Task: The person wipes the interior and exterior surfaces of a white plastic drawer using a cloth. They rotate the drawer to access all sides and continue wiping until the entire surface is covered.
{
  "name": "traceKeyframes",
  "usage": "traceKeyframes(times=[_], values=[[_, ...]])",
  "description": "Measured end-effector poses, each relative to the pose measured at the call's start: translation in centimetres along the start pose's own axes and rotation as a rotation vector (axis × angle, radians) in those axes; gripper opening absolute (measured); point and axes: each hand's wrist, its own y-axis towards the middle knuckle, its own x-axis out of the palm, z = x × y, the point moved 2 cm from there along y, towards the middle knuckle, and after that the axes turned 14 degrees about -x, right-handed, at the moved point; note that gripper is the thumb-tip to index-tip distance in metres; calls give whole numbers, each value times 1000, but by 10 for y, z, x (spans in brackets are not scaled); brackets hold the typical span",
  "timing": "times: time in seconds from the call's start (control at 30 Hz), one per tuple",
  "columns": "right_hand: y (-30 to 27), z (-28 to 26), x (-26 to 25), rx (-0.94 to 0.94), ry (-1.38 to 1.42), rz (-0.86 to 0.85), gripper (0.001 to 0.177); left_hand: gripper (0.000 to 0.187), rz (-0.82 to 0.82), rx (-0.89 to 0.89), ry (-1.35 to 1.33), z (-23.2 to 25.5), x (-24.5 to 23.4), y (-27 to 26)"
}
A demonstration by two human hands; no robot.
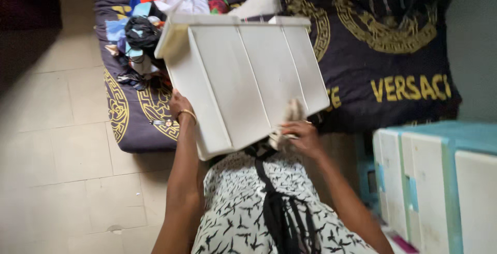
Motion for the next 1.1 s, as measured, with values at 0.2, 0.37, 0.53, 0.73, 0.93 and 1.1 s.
traceKeyframes(times=[0.2, 0.37, 0.53, 0.73, 0.93, 1.1], values=[[-137, 10, -130, 410, 150, 235, 21, 65, -139, -24, -275, 35, 11, 14], [-209, 8, -156, 579, 763, 969, 41, 64, -64, 65, -88, 43, 4, 24], [-216, 52, -151, 875, 273, 584, 39, 66, -62, -38, -191, 36, 7, 33], [-264, 44, -233, 691, 393, 928, 38, 64, -183, -83, -192, 14, -15, 27], [-203, 72, -187, 972, 242, 589, 35, 70, -103, 33, -66, 18, -16, 12], [-139, 28, -177, 789, 518, 532, 33, 67, -240, -99, -237, 11, -24, 6]])
